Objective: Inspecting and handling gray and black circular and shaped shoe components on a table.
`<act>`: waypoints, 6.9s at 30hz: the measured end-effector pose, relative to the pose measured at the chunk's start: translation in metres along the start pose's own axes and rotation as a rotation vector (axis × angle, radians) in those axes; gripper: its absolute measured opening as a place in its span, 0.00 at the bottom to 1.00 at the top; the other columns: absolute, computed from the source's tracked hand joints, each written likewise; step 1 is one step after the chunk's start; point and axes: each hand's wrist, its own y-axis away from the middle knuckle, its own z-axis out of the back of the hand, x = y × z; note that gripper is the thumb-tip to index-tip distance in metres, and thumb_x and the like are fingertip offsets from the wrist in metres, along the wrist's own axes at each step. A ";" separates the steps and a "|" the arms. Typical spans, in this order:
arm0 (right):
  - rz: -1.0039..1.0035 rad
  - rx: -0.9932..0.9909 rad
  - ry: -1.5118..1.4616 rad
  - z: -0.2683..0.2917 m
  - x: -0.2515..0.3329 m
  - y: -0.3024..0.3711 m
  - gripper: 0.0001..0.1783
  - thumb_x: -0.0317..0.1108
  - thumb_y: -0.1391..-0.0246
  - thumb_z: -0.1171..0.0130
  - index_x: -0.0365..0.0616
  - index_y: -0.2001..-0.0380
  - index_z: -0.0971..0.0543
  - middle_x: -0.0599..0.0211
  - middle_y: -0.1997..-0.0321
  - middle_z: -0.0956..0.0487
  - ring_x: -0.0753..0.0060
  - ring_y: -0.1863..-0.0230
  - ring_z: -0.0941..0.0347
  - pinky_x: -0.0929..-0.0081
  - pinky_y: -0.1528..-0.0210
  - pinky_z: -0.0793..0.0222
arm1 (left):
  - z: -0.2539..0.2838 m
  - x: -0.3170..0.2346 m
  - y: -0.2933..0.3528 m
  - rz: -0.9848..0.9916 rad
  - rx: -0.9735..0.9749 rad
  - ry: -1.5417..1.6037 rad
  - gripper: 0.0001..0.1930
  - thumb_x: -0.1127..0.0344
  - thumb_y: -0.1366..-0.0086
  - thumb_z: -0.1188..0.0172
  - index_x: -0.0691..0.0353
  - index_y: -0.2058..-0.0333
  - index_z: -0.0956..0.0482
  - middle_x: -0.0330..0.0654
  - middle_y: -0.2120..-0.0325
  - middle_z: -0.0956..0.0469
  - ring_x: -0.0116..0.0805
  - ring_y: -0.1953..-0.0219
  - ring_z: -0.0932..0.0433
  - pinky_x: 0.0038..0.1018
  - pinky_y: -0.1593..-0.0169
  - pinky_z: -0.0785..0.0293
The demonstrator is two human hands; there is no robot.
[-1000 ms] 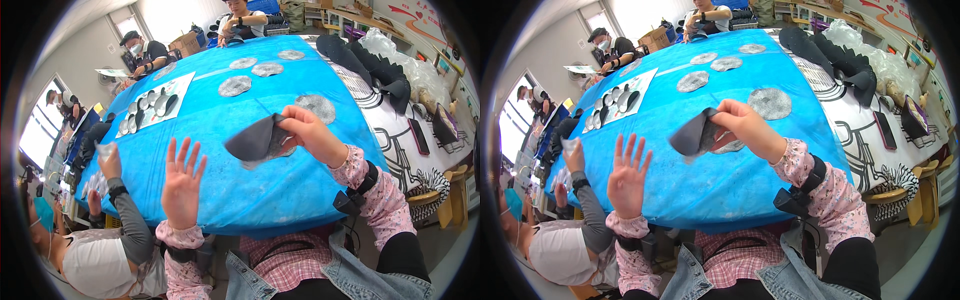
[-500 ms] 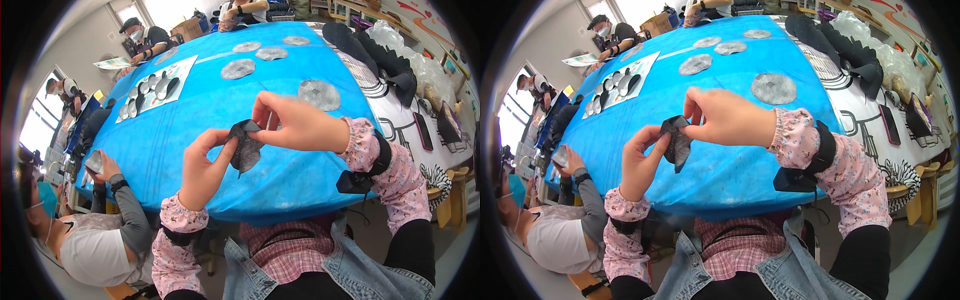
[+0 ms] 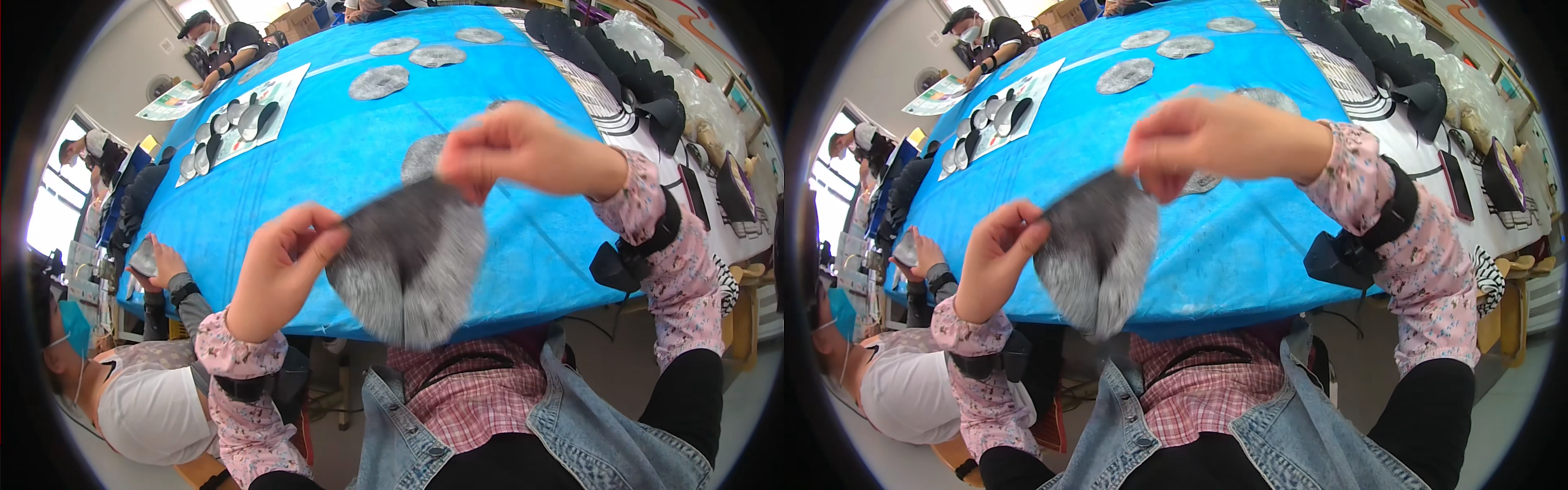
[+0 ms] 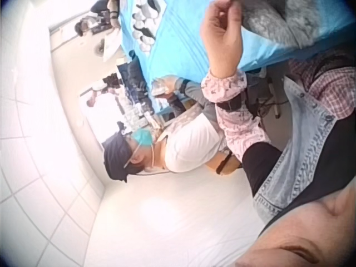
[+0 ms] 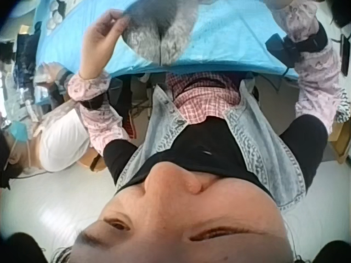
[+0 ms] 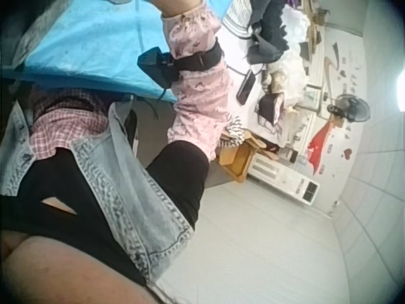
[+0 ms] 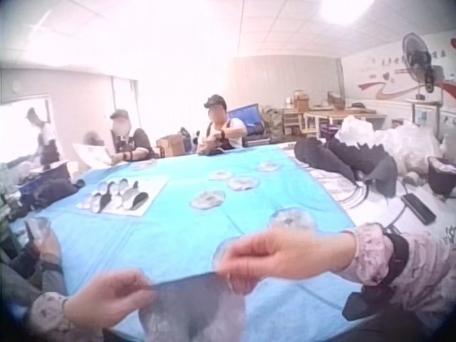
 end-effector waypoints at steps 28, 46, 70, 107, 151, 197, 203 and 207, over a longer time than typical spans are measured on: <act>0.191 -0.495 -0.145 -0.060 -0.044 -0.010 0.10 0.30 0.54 0.39 0.37 0.74 0.29 0.69 0.74 0.25 0.81 0.71 0.27 0.84 0.68 0.30 | -0.014 0.023 -0.004 0.030 -0.175 0.406 0.09 0.69 0.37 0.52 0.67 0.61 0.34 0.39 0.70 0.29 0.26 0.72 0.26 0.23 0.65 0.26; -0.170 -0.317 -0.311 -0.019 -0.033 -0.018 0.11 0.34 0.51 0.43 0.38 0.75 0.33 0.69 0.73 0.28 0.74 0.74 0.24 0.82 0.71 0.26 | -0.021 0.024 0.019 -0.655 -0.350 -0.278 0.13 0.69 0.47 0.43 0.62 0.61 0.28 0.39 0.69 0.27 0.31 0.67 0.29 0.25 0.63 0.34; -0.171 0.052 -0.003 -0.001 -0.025 -0.030 0.16 0.43 0.55 0.37 0.46 0.82 0.32 0.80 0.82 0.34 0.90 0.77 0.37 0.87 0.74 0.36 | 0.001 0.039 0.014 -0.114 -0.189 0.305 0.27 0.63 0.38 0.51 0.63 0.42 0.46 0.48 0.45 0.40 0.37 0.45 0.38 0.31 0.43 0.44; 0.248 -0.297 0.393 -0.062 -0.010 0.000 0.16 0.31 0.57 0.40 0.39 0.63 0.26 0.61 0.70 0.28 0.66 0.69 0.30 0.75 0.67 0.33 | -0.060 0.020 0.006 -0.031 -0.218 0.740 0.26 0.71 0.41 0.46 0.66 0.45 0.44 0.45 0.52 0.34 0.32 0.51 0.33 0.28 0.49 0.35; 0.155 -0.895 -0.335 0.014 -0.091 0.090 0.08 0.29 0.47 0.47 0.40 0.64 0.27 0.72 0.65 0.25 0.80 0.64 0.30 0.83 0.60 0.36 | 0.067 0.123 -0.072 0.307 0.214 -0.443 0.39 0.44 0.45 0.45 0.65 0.43 0.45 0.54 0.43 0.44 0.45 0.41 0.45 0.32 0.40 0.47; 0.299 -0.983 -0.775 0.037 -0.148 0.125 0.04 0.32 0.44 0.51 0.45 0.67 0.28 0.68 0.63 0.24 0.78 0.62 0.28 0.80 0.56 0.34 | 0.125 0.173 -0.057 0.369 0.280 -0.663 0.58 0.56 0.60 0.29 0.58 0.39 0.63 0.51 0.47 0.50 0.45 0.44 0.46 0.35 0.47 0.35; 0.360 -0.836 -0.764 0.020 -0.119 0.113 0.04 0.32 0.44 0.51 0.44 0.68 0.29 0.66 0.64 0.24 0.76 0.61 0.27 0.78 0.57 0.33 | 0.066 0.129 -0.023 0.395 -0.057 -0.132 0.25 0.56 0.40 0.46 0.69 0.52 0.40 0.49 0.54 0.35 0.38 0.52 0.34 0.29 0.47 0.38; 0.325 -0.800 -0.797 0.019 -0.125 0.113 0.04 0.33 0.44 0.50 0.44 0.69 0.29 0.68 0.65 0.24 0.78 0.63 0.27 0.80 0.60 0.32 | 0.054 0.135 -0.034 0.407 -0.124 -0.285 0.21 0.53 0.35 0.55 0.68 0.56 0.34 0.48 0.60 0.29 0.34 0.51 0.34 0.25 0.50 0.38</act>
